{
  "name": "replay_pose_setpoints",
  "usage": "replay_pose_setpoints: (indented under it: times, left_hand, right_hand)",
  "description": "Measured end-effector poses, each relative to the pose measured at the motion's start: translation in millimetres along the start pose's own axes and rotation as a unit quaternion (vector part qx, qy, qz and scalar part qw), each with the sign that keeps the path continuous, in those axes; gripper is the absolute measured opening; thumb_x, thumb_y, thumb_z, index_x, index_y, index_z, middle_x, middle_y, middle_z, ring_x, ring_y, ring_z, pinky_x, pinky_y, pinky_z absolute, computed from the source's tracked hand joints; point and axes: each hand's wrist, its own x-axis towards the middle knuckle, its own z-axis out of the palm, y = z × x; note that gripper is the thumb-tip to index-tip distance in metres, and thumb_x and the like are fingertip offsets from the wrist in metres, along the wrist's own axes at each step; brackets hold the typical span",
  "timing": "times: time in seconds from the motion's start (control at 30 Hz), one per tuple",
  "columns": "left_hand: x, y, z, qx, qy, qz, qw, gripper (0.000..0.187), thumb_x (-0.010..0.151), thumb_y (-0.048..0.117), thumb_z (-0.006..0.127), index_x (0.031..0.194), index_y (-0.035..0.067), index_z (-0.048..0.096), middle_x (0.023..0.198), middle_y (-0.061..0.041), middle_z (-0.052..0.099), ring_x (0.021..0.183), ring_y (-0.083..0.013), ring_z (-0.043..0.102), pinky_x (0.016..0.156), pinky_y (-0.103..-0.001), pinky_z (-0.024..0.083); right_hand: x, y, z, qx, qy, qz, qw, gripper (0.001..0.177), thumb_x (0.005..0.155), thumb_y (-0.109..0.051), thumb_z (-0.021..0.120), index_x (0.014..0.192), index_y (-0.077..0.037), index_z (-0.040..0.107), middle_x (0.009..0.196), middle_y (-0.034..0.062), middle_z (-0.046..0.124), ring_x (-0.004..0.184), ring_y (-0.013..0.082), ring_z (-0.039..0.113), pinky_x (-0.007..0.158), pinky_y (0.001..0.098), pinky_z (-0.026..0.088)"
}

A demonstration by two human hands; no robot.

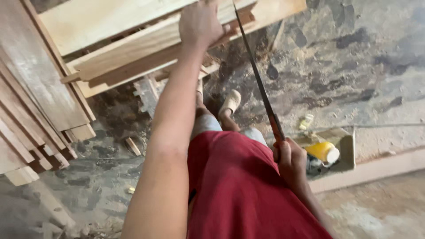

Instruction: The person uses a hand saw to cut a wooden plank resting on a workbench. They hold the plank steady with one hand while sawing with the other, then reposition the plank to continue cutting.

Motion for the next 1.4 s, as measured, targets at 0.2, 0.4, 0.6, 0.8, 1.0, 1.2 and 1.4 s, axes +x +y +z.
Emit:
replay_pose_setpoints:
  times: [0.2,0.4,0.6,0.8,1.0,1.2,1.4]
  left_hand:
    - [11.6,1.6,-5.7,-0.023,0.056,0.016,0.998,0.047,0.071,0.046,0.088,0.095,0.01,0.072,0.072,-0.012,0.073,0.059,-0.0282,0.069,0.049,-0.044,0.054]
    - [17.4,5.3,-9.8,-0.055,0.046,0.01,0.997,0.039,0.078,0.04,0.084,0.101,0.01,0.073,0.078,-0.015,0.074,0.062,-0.0298,0.07,0.053,-0.047,0.057]
    - [8.5,8.3,-2.0,-0.06,0.013,-0.033,0.998,0.027,0.096,0.035,0.073,0.1,0.009,0.072,0.079,-0.014,0.074,0.065,-0.0267,0.071,0.056,-0.044,0.058]
    - [6.8,10.4,-18.0,-0.029,-0.004,-0.006,1.0,0.065,0.071,0.057,0.086,0.103,0.003,0.071,0.07,-0.016,0.072,0.057,-0.028,0.069,0.049,-0.045,0.056]
    - [12.1,1.5,8.4,-0.007,0.008,0.004,1.0,0.063,0.074,0.05,0.078,0.115,0.003,0.07,0.069,-0.013,0.07,0.055,-0.0235,0.066,0.046,-0.039,0.054]
    - [29.6,-18.1,26.3,0.053,-0.005,-0.013,0.998,0.027,0.109,0.027,0.059,0.118,0.005,0.072,0.068,-0.013,0.067,0.046,-0.0117,0.058,0.034,-0.031,0.041]
    - [9.2,-9.4,20.7,-0.023,0.024,0.016,0.999,0.052,0.085,0.044,0.073,0.111,0.0,0.071,0.058,-0.004,0.058,0.042,-0.01,0.049,0.035,-0.026,0.036]
  right_hand:
    - [110.0,5.1,31.7,-0.012,-0.003,-0.038,0.999,0.052,0.109,-0.038,0.038,0.072,-0.009,0.06,0.056,0.0013,0.056,0.048,0.0116,0.053,0.046,0.0312,0.042]
    - [29.5,-4.2,2.3,-0.011,-0.002,0.026,1.0,0.048,0.108,-0.038,0.045,0.079,-0.005,0.064,0.06,0.0049,0.057,0.054,0.0161,0.053,0.049,0.0344,0.043]
    - [78.1,9.1,16.2,-0.104,0.036,-0.051,0.993,0.045,0.113,-0.037,0.042,0.091,-0.006,0.065,0.07,0.0053,0.06,0.061,0.0187,0.055,0.052,0.0357,0.043]
    - [80.8,22.6,18.8,-0.007,-0.014,-0.033,0.999,0.051,0.108,-0.043,0.041,0.079,-0.005,0.06,0.058,0.0013,0.054,0.05,0.0131,0.053,0.045,0.0315,0.041]
    - [37.8,3.6,-11.7,-0.008,-0.036,-0.029,0.999,0.043,0.104,-0.038,0.046,0.083,-0.005,0.062,0.064,0.0029,0.059,0.056,0.0128,0.056,0.05,0.0316,0.046]
    - [130.7,22.0,32.6,-0.03,-0.027,-0.03,0.999,0.047,0.108,-0.029,0.037,0.072,-0.007,0.057,0.056,0.0063,0.058,0.048,0.0184,0.059,0.045,0.0355,0.046]
    - [29.5,22.1,-15.0,-0.139,-0.017,-0.071,0.988,0.048,0.109,-0.035,0.037,0.083,-0.009,0.068,0.059,0.0019,0.059,0.048,0.016,0.059,0.046,0.034,0.045]
